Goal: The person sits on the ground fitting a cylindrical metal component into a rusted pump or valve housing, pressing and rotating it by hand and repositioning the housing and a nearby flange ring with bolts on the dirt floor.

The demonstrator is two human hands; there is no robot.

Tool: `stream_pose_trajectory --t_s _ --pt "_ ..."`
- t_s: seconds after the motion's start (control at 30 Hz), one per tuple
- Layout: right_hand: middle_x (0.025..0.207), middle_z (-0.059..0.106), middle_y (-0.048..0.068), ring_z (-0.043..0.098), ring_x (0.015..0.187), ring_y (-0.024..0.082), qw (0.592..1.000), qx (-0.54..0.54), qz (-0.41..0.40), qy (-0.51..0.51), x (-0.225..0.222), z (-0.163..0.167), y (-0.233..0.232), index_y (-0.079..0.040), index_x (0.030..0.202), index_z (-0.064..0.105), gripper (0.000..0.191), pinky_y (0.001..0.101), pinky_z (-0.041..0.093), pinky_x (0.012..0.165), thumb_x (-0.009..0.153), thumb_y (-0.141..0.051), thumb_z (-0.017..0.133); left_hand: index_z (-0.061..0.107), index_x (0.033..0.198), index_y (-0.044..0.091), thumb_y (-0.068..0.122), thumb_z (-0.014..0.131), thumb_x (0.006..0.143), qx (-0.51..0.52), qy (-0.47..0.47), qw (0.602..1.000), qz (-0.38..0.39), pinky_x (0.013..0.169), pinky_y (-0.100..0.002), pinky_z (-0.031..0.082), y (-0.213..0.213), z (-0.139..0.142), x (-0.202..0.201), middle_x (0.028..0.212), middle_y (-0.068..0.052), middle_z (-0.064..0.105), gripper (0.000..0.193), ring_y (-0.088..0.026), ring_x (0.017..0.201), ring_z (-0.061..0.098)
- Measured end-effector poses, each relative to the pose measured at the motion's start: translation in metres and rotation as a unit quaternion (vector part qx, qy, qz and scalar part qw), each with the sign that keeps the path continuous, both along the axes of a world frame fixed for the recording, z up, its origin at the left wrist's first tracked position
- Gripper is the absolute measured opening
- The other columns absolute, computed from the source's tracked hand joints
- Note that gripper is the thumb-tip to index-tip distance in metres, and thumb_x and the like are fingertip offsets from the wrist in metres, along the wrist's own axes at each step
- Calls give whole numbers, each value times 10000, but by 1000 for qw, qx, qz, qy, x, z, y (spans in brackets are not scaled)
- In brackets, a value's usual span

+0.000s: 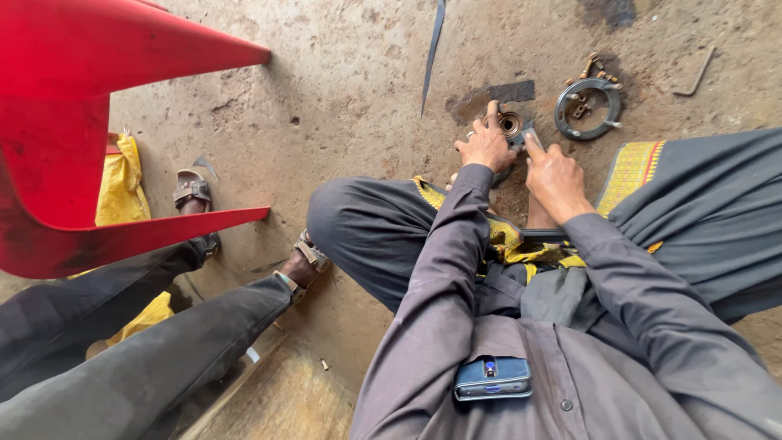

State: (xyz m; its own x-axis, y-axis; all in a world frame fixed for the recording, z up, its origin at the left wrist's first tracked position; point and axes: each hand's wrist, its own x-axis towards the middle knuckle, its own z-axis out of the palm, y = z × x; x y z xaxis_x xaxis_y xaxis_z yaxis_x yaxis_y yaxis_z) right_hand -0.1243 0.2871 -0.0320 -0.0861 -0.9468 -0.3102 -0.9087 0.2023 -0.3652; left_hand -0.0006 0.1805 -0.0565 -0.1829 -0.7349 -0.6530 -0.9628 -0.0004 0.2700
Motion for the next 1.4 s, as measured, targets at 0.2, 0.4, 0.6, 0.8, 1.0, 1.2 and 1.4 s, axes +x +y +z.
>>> stream_pose_trajectory --t_s 0.2,0.4,0.6,0.8,1.0,1.2,1.4 --pt "932 629 259 693 756 491 1000 13 -9 -21 1 0 -1 -186 1522 560 517 562 577 647 1009 -226 611 -28 1619 233 454 857 723 -3 5 1000 0 1030 -722 352 1 -4 2 1508 -220 406 1278 -410 1276 584" --pt "950 633 262 691 761 493 1000 -2 -5 -15 0 -2 -4 -187 1502 575 501 570 577 658 1003 -220 601 -8 1620 235 476 839 728 -12 4 1000 -3 1035 -736 344 1 -3 2 1515 -202 411 1254 -399 1288 583" --pt "963 631 275 683 791 510 999 -20 -21 -21 -2 -4 -7 -201 1491 586 495 593 567 679 997 -226 601 2 1612 209 639 724 787 -22 12 1000 2 1018 -803 282 3 0 -1 1492 -212 415 1178 -412 1287 570" --pt "923 627 293 687 763 507 999 -1 -24 -31 2 -5 -12 -158 1522 545 536 589 570 646 991 -217 592 18 1630 193 666 685 813 -15 -2 1000 1 1041 -799 256 5 -8 -3 1496 -244 412 1156 -433 1251 595" --pt "941 632 297 683 770 518 999 15 -28 -25 3 -6 -19 -187 1518 561 522 595 569 674 999 -220 606 53 1627 198 682 676 776 -27 -5 1000 7 1038 -787 275 10 -10 -3 1499 -229 424 1160 -415 1248 611" --pt "960 625 310 680 784 524 999 -1 -26 -38 3 -2 -25 -170 1528 550 516 602 562 665 1015 -209 599 106 1621 171 677 673 801 -47 2 999 24 1031 -790 276 11 -7 -4 1513 -210 405 1118 -417 1355 513" --pt "952 622 317 682 789 533 999 6 -35 -39 1 0 -30 -172 1539 533 527 603 562 666 1015 -206 581 137 1596 91 625 670 806 -88 -5 996 0 1076 -777 247 12 -11 -9 1623 -196 270 1092 -389 1531 253"
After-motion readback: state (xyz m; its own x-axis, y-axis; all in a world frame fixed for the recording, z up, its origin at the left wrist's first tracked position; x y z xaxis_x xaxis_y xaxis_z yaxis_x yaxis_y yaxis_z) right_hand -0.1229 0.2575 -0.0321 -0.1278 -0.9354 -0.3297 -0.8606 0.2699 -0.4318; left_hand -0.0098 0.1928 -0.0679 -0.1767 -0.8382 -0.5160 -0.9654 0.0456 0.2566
